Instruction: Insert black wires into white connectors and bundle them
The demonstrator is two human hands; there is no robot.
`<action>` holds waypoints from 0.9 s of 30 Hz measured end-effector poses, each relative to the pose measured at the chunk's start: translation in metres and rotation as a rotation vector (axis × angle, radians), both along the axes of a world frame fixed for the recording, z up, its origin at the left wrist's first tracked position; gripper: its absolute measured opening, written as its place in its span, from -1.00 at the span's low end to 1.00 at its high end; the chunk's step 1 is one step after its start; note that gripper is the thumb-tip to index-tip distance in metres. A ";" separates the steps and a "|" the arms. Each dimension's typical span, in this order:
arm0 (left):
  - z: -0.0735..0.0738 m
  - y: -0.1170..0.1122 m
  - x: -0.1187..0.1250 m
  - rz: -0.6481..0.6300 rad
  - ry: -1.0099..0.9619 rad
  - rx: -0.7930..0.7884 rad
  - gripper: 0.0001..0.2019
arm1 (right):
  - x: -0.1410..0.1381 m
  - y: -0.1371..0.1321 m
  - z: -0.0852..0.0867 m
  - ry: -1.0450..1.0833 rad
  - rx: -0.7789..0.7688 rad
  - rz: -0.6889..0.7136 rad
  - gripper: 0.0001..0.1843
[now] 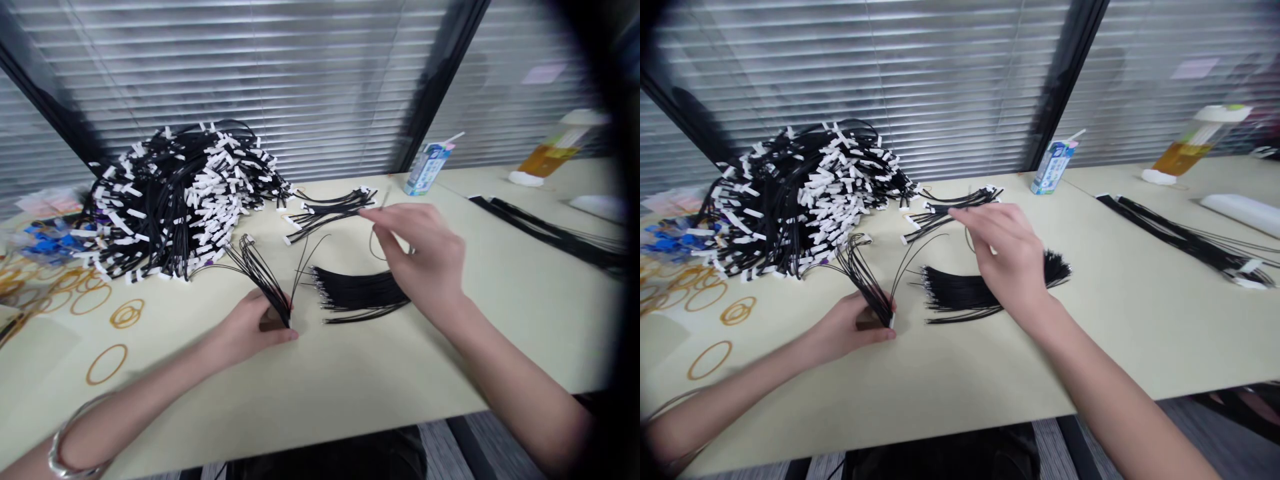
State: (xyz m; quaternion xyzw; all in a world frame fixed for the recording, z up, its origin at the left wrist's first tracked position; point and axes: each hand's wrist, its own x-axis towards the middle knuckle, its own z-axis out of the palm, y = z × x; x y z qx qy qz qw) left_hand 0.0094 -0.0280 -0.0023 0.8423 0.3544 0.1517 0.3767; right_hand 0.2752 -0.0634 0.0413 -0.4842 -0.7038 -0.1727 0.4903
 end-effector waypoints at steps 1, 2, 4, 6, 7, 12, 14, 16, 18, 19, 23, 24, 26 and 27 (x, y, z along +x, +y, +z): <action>-0.001 0.000 0.000 0.003 -0.004 -0.003 -0.69 | -0.001 -0.001 0.002 0.060 0.081 -0.018 -0.62; -0.001 0.000 0.000 0.005 -0.008 -0.010 -0.69 | -0.001 -0.002 0.004 0.127 0.169 -0.026 -0.63; -0.002 0.000 -0.001 0.008 -0.008 -0.024 -0.67 | -0.002 0.000 0.008 0.283 0.340 -0.010 -0.66; -0.002 0.000 -0.001 0.009 -0.008 -0.030 -0.67 | -0.003 0.005 0.011 0.453 0.458 0.017 -0.72; -0.001 0.000 -0.001 0.009 -0.007 -0.027 -0.68 | -0.004 0.008 0.012 0.528 0.485 0.031 -0.76; 0.001 -0.001 0.000 0.009 0.001 -0.019 -0.69 | -0.014 0.011 0.001 0.691 0.102 0.148 -0.80; 0.002 -0.001 0.000 0.002 0.004 -0.011 -0.68 | -0.024 0.007 -0.009 0.724 -0.197 0.256 -0.84; 0.001 -0.001 0.000 -0.007 0.002 0.023 -0.69 | -0.037 0.001 -0.020 0.742 -0.434 0.363 -0.86; -0.001 0.000 -0.001 -0.014 0.002 0.055 -0.69 | -0.051 -0.003 -0.030 0.719 -0.587 0.448 -0.84; -0.003 0.001 -0.002 -0.012 -0.003 0.066 -0.69 | -0.057 -0.005 -0.034 0.687 -0.639 0.481 -0.84; -0.007 0.002 -0.004 -0.009 -0.036 0.082 -0.69 | -0.070 -0.008 -0.046 0.538 -0.750 0.514 -0.92; -0.007 0.002 -0.003 -0.009 -0.040 0.086 -0.69 | -0.070 -0.008 -0.048 0.516 -0.760 0.507 -0.93; -0.007 0.002 -0.003 -0.006 -0.035 0.090 -0.70 | -0.070 -0.007 -0.050 0.500 -0.758 0.492 -0.95; -0.006 0.002 -0.003 -0.006 -0.029 0.093 -0.70 | -0.070 -0.006 -0.051 0.502 -0.754 0.488 -0.95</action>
